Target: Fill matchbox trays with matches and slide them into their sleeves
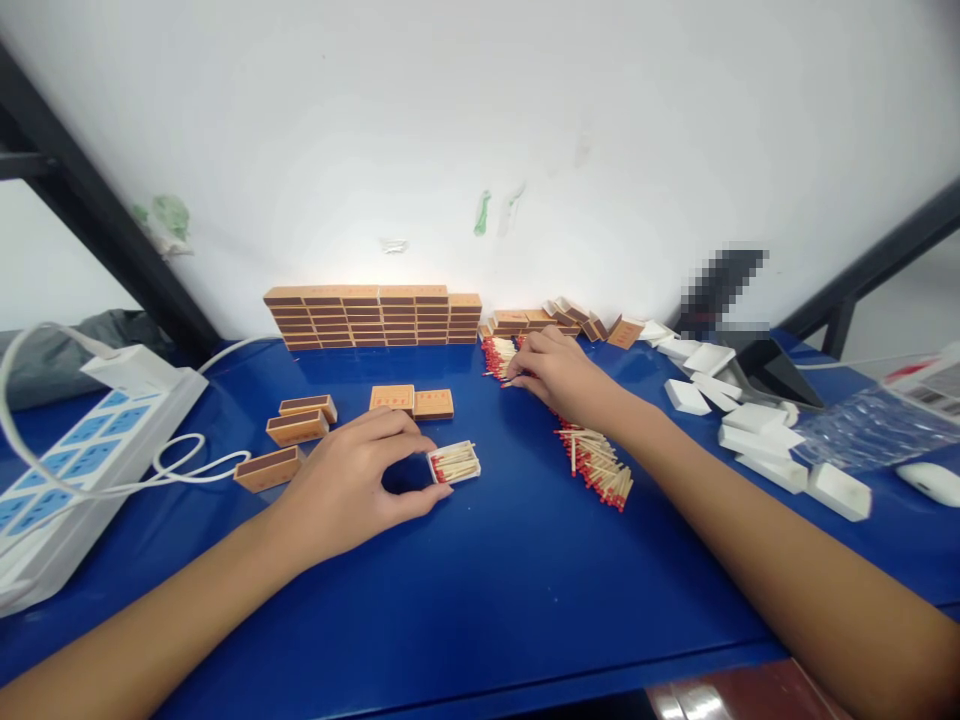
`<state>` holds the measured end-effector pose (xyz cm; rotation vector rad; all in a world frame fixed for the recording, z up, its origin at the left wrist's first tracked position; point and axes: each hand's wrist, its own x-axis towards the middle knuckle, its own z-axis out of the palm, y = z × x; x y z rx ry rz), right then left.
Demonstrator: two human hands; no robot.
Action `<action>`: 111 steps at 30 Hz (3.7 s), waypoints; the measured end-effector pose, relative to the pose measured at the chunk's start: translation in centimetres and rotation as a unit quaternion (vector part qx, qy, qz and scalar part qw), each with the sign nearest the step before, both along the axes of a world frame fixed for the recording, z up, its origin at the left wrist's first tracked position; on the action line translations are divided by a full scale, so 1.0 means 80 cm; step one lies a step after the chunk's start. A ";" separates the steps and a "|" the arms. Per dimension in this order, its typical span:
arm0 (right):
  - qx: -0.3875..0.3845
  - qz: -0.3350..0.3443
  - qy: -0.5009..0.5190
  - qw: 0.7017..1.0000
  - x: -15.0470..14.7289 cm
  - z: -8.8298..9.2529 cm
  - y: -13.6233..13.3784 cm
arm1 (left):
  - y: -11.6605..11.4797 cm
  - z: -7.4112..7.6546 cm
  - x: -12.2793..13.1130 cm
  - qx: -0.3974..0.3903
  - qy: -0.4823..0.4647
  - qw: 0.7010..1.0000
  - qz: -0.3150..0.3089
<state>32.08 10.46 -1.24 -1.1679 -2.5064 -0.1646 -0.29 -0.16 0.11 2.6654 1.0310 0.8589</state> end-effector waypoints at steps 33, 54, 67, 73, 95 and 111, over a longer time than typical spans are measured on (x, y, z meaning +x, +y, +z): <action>-0.010 0.095 0.021 0.995 -0.069 0.031 -0.088 | 0.001 -0.001 0.000 0.016 0.000 0.999 0.031; -0.008 0.093 0.008 0.996 -0.083 0.045 -0.109 | 0.002 -0.002 0.001 0.014 -0.002 0.999 0.045; -0.015 0.100 0.013 0.995 -0.083 0.046 -0.112 | 0.001 0.000 0.001 0.010 0.002 0.999 0.041; -0.007 0.103 0.004 0.995 -0.085 0.043 -0.111 | 0.002 -0.001 0.001 0.012 0.002 0.999 0.043; -0.104 0.114 0.045 0.987 -0.079 0.041 -0.115 | 0.000 -0.002 0.001 0.003 0.010 1.000 0.029; -0.159 0.125 0.050 0.978 -0.081 0.046 -0.118 | 0.001 -0.001 0.001 0.006 0.010 1.000 0.017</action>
